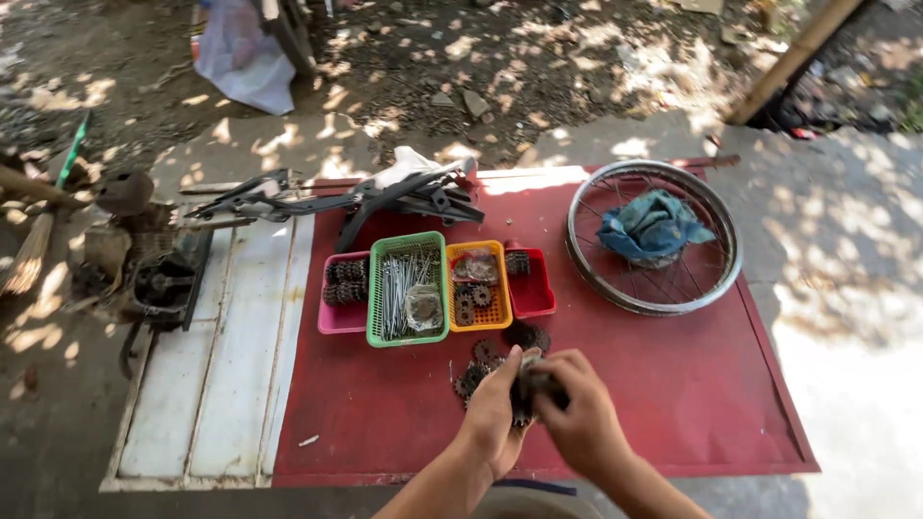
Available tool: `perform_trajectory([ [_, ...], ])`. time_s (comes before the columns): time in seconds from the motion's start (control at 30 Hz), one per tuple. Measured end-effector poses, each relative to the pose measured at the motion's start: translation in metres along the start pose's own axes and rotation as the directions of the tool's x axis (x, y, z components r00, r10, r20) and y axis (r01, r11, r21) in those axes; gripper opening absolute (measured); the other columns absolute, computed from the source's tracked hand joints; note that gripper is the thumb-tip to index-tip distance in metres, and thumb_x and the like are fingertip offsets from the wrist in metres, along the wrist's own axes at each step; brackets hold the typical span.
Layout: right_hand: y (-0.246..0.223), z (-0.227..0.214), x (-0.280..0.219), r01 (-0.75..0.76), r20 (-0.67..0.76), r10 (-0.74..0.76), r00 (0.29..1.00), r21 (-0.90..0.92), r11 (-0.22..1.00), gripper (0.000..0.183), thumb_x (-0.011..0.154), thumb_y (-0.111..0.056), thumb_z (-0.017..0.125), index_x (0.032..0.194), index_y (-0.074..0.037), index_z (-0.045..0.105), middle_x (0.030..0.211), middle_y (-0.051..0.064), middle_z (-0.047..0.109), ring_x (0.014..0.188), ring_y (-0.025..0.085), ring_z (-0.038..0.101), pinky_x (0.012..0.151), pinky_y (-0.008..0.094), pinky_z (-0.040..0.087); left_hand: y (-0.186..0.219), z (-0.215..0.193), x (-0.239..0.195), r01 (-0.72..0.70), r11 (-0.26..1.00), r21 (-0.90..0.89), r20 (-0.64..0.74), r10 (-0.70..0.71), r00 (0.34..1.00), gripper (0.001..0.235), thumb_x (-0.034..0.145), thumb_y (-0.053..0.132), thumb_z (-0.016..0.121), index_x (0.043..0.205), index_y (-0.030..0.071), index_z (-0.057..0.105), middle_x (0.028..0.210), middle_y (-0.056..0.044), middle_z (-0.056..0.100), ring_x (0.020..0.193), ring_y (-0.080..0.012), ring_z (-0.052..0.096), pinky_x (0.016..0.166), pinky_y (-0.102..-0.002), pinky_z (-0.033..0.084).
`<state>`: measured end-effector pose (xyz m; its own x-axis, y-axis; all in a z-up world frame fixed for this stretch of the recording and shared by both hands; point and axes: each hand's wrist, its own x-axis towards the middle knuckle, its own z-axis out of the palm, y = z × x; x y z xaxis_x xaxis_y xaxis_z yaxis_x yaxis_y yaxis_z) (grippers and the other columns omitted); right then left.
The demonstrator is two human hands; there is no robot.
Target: The person cleans small metal gears using a dark cloth. They pick up a gear, wipe it thoroughly, and place it into a red plastic basket. This process is repeated for several gears taken from a pile on the red workbench.
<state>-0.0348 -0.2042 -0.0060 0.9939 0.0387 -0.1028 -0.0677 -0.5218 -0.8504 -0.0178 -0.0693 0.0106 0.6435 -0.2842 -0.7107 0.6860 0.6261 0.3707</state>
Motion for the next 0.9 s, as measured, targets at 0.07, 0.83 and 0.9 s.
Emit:
perform_trajectory([
  [0.07, -0.011, 0.0, -0.013, 0.137, 0.046, -0.137, 0.989, 0.0, 0.991, 0.027, 0.08, -0.004, 0.07, 0.106, -0.003, 0.071, 0.112, 0.007, 0.067, 0.093, 0.021, 0.071, 0.085, 0.031, 0.064, -0.001, 0.005, 0.0, -0.018, 0.997, -0.078, -0.02, 0.017, 1.0, 0.051, 0.105, 0.038, 0.047, 0.136, 0.0, 0.06, 0.115, -0.014, 0.066, 0.097, -0.0199, 0.059, 0.085, -0.032, 0.049],
  [0.83, -0.019, 0.039, -0.02, -0.242, 0.144, 0.195, 0.97, 0.621, 0.745, 0.035, 0.085, 0.012, 0.061, 0.118, 0.006, 0.069, 0.094, 0.019, 0.077, 0.074, 0.023, 0.068, 0.065, 0.034, 0.059, 0.002, -0.065, 0.019, -0.203, 0.979, -0.03, -0.102, 0.199, 0.975, 0.034, 0.101, 0.037, 0.064, 0.092, 0.004, 0.06, 0.082, -0.009, 0.059, 0.068, -0.0169, 0.053, 0.059, -0.032, 0.046],
  [0.9, -0.034, 0.046, -0.031, -0.16, 0.106, 0.123, 0.987, 0.535, 0.829, 0.029, 0.085, 0.006, 0.064, 0.112, -0.003, 0.068, 0.094, 0.01, 0.076, 0.078, 0.017, 0.065, 0.07, 0.031, 0.057, -0.001, -0.069, 0.021, -0.153, 0.985, -0.078, -0.001, 0.153, 0.988, 0.045, 0.105, 0.046, 0.055, 0.095, 0.002, 0.06, 0.082, -0.01, 0.058, 0.069, -0.0173, 0.053, 0.058, -0.031, 0.044],
])
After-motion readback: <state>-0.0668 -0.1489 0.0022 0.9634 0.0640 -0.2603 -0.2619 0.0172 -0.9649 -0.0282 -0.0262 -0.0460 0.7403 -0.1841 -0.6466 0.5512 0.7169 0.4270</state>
